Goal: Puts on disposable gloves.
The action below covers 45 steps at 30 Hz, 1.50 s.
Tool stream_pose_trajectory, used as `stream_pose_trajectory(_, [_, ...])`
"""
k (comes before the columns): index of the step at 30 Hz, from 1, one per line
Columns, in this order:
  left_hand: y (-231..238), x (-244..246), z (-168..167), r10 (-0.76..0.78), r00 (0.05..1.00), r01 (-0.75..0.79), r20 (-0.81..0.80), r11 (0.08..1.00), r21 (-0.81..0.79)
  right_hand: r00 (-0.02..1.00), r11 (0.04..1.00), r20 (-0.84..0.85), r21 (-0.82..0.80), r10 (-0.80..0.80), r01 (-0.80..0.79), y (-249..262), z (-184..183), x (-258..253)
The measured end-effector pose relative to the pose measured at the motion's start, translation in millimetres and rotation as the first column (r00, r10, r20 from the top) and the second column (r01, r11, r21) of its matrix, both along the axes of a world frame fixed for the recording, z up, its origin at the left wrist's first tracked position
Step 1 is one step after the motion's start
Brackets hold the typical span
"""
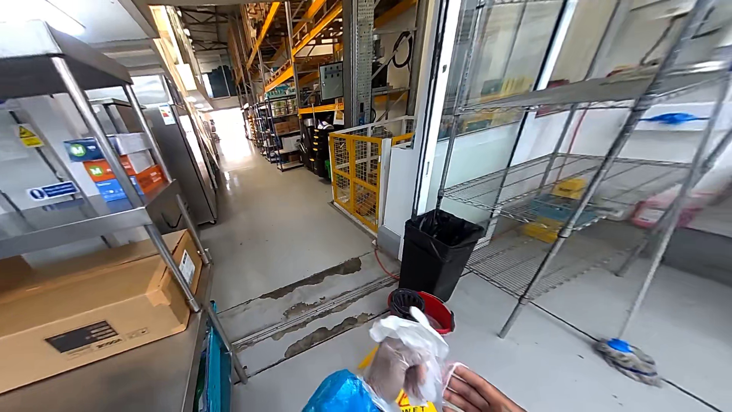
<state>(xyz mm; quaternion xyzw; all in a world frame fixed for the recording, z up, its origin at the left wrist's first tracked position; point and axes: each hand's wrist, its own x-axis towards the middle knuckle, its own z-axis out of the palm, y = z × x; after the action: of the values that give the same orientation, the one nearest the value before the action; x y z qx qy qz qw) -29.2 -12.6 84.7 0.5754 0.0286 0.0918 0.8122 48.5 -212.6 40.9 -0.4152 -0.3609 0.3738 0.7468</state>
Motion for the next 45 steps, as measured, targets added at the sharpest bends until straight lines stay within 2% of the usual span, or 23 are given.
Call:
stream_pose_trajectory(3, [9,-8,12,-0.028,0.999,0.026,-0.027,0.998,-0.059,0.951,0.946,0.08,-0.111,-0.297,0.305,12,-9,-5])
stream_pose_trajectory(6, [9,-13,13,-0.04,0.996,0.033,-0.083,0.996,-0.081,0.884,0.865,0.092,-0.179,-0.459,0.468,23,-14,-13])
stream_pose_trajectory(9, [13,-12,7,-0.025,0.993,0.016,-0.113,0.997,-0.071,0.879,0.853,0.044,-0.22,-0.475,0.473,26,-8,-17])
stream_pose_trajectory(12, [21,-6,-7,-0.002,0.989,-0.008,-0.145,0.998,-0.068,0.854,0.847,-0.107,-0.24,-0.508,0.474,26,-2,-16])
stream_pose_trajectory(14, [23,-4,-14,-0.038,0.98,0.032,-0.196,0.999,-0.031,0.823,0.83,-0.165,-0.249,-0.544,0.499,26,2,-15])
stream_pose_trajectory(21, [10,1,-45,-0.188,0.958,0.225,-0.219,0.962,0.156,0.785,0.792,-0.164,-0.269,-0.598,0.547,38,1,-22])
stream_pose_trajectory(25, [-6,-4,-56,-0.242,0.952,0.258,-0.186,0.964,0.067,0.76,0.783,-0.203,-0.249,-0.618,0.571,50,-2,-28])
stream_pose_trajectory(28, [-7,-6,-54,-0.17,0.97,0.176,-0.172,0.984,0.02,0.764,0.783,-0.191,-0.249,-0.617,0.571,54,-5,-31])
stream_pose_trajectory(32, [-3,-4,-49,-0.019,0.966,0.014,-0.257,1.0,-0.02,0.791,0.794,-0.154,-0.279,-0.592,0.54,56,-9,-34])
stream_pose_trajectory(39, [-1,-4,-50,0.115,0.96,-0.102,-0.257,0.993,0.062,0.795,0.79,-0.136,-0.298,-0.591,0.537,62,-13,-40])
stream_pose_trajectory(45, [4,-5,-53,0.133,0.953,-0.102,-0.273,0.987,0.125,0.792,0.797,-0.164,-0.283,-0.589,0.534,62,-13,-42])
